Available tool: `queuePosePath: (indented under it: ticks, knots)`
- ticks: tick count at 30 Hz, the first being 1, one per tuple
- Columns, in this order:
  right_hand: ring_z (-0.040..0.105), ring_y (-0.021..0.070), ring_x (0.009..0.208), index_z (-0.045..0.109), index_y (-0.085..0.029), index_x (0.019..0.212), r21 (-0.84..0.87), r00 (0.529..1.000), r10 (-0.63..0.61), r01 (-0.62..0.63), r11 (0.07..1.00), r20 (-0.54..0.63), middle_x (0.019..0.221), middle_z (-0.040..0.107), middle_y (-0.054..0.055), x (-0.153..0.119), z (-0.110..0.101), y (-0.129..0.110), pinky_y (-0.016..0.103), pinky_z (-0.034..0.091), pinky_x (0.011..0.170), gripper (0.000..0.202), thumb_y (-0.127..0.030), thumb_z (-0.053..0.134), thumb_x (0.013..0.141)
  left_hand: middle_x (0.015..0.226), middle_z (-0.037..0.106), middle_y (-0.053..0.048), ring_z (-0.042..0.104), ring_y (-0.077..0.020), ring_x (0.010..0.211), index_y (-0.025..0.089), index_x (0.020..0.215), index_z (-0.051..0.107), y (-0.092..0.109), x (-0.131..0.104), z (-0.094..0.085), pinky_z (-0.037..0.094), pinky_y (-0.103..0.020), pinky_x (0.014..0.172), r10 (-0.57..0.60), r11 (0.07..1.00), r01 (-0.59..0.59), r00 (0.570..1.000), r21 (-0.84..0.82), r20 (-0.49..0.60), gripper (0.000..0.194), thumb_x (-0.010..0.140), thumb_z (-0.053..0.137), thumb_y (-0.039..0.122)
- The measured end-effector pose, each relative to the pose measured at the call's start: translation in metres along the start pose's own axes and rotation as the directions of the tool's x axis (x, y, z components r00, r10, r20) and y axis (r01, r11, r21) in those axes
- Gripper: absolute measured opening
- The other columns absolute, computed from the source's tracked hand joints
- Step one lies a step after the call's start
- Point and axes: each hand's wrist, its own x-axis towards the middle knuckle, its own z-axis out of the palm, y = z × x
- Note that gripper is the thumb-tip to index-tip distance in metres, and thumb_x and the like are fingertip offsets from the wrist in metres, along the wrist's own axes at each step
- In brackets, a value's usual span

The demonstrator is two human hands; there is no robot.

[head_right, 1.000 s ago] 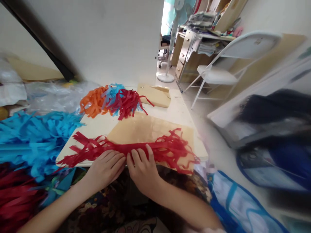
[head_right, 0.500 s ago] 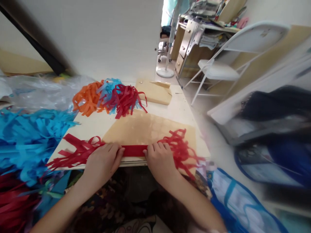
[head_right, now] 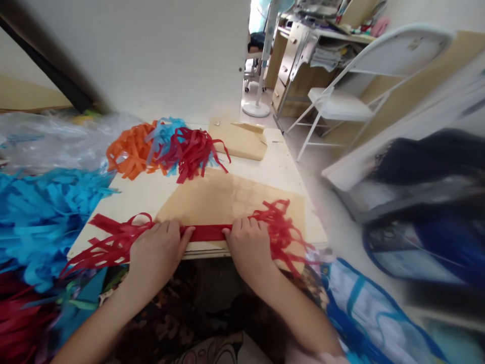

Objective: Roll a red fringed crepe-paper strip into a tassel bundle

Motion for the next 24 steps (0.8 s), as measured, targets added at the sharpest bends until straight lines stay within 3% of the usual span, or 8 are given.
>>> queuePosePath:
  ticks: [4, 8, 10, 14, 17, 20, 22, 24]
  knots:
    - [0.050, 0.0232, 0.078, 0.056, -0.011, 0.082, -0.038, 0.991, 0.030, -0.035, 0.999, -0.132, 0.081, 0.059, 0.011, -0.004, -0.005, -0.017, 0.041, 0.030, 0.081, 0.016, -0.018, 0.043, 0.077, 0.079, 0.061, -0.007, 0.053, -0.0219, 0.071, 0.015, 0.080, 0.055, 0.002, 0.000, -0.002, 0.035, -0.034, 0.061, 0.088, 0.994, -0.096, 0.984, -0.046, -0.155, 0.011, 0.074, 0.046, 0.019]
    - [0.042, 0.0226, 0.104, 0.049, -0.004, 0.107, 0.077, 0.932, -0.301, 0.321, 0.944, -0.202, 0.112, 0.050, 0.015, -0.013, 0.003, -0.038, 0.040, 0.020, 0.096, 0.036, -0.014, 0.030, 0.078, 0.074, 0.064, -0.001, 0.053, -0.0191, 0.077, 0.018, 0.079, 0.056, -0.001, -0.006, 0.000, 0.033, -0.037, 0.073, 0.177, 0.966, -0.204, 0.969, -0.157, -0.172, 0.015, 0.076, 0.043, 0.012]
    - [0.035, 0.0227, 0.112, 0.045, 0.000, 0.112, 0.149, 0.916, -0.363, 0.388, 0.909, -0.173, 0.118, 0.044, 0.017, -0.018, 0.008, -0.041, 0.038, 0.021, 0.098, 0.041, -0.020, 0.028, 0.080, 0.076, 0.065, 0.000, 0.054, -0.0186, 0.078, 0.018, 0.083, 0.057, -0.005, -0.012, 0.001, 0.032, -0.039, 0.078, 0.191, 0.952, -0.225, 0.966, -0.206, -0.174, 0.015, 0.076, 0.044, 0.014]
    - [0.035, 0.0238, 0.113, 0.045, 0.002, 0.112, 0.163, 0.954, -0.265, 0.286, 0.944, -0.138, 0.120, 0.042, 0.019, -0.027, 0.012, -0.027, 0.038, 0.025, 0.096, 0.047, -0.028, 0.027, 0.082, 0.084, 0.066, 0.001, 0.054, -0.0208, 0.084, 0.021, 0.091, 0.057, -0.010, -0.024, 0.001, 0.025, -0.048, 0.088, 0.180, 0.947, -0.231, 0.957, -0.224, -0.227, 0.018, 0.075, 0.048, 0.019]
    - [0.040, 0.0226, 0.110, 0.047, 0.001, 0.110, 0.094, 0.972, -0.190, 0.204, 0.974, -0.139, 0.117, 0.045, 0.019, -0.032, 0.012, -0.015, 0.037, 0.026, 0.096, 0.043, -0.025, 0.028, 0.082, 0.092, 0.063, -0.003, 0.050, -0.0254, 0.094, 0.022, 0.099, 0.054, -0.005, -0.031, -0.003, 0.011, -0.059, 0.090, 0.133, 0.959, -0.173, 0.974, -0.224, -0.183, 0.025, 0.076, 0.048, 0.028]
    - [0.043, 0.0219, 0.107, 0.047, -0.008, 0.113, 0.051, 0.970, -0.188, 0.198, 0.979, -0.152, 0.116, 0.047, 0.017, -0.035, 0.013, -0.013, 0.037, 0.025, 0.095, 0.038, -0.022, 0.035, 0.080, 0.103, 0.058, -0.009, 0.044, -0.0297, 0.102, 0.023, 0.103, 0.051, 0.006, -0.035, -0.006, 0.001, -0.066, 0.086, 0.097, 0.979, -0.118, 0.987, -0.165, -0.132, 0.031, 0.075, 0.047, 0.035]
    - [0.043, 0.0230, 0.107, 0.046, -0.016, 0.115, 0.046, 0.969, -0.188, 0.198, 0.979, -0.163, 0.115, 0.049, 0.016, -0.036, 0.014, -0.017, 0.040, 0.026, 0.094, 0.038, -0.020, 0.041, 0.077, 0.104, 0.057, -0.008, 0.044, -0.0286, 0.103, 0.025, 0.097, 0.054, 0.011, -0.036, -0.004, 0.001, -0.066, 0.087, 0.098, 0.985, -0.120, 0.981, -0.122, -0.170, 0.025, 0.074, 0.049, 0.034]
    - [0.041, 0.0249, 0.108, 0.049, -0.020, 0.111, 0.063, 0.963, -0.177, 0.193, 0.979, -0.202, 0.114, 0.049, 0.016, -0.037, 0.014, -0.021, 0.043, 0.025, 0.093, 0.036, -0.019, 0.046, 0.075, 0.096, 0.061, -0.003, 0.049, -0.0244, 0.095, 0.026, 0.086, 0.057, 0.013, -0.037, -0.001, 0.007, -0.062, 0.089, 0.101, 0.982, -0.141, 0.952, -0.122, -0.288, 0.014, 0.073, 0.052, 0.028]
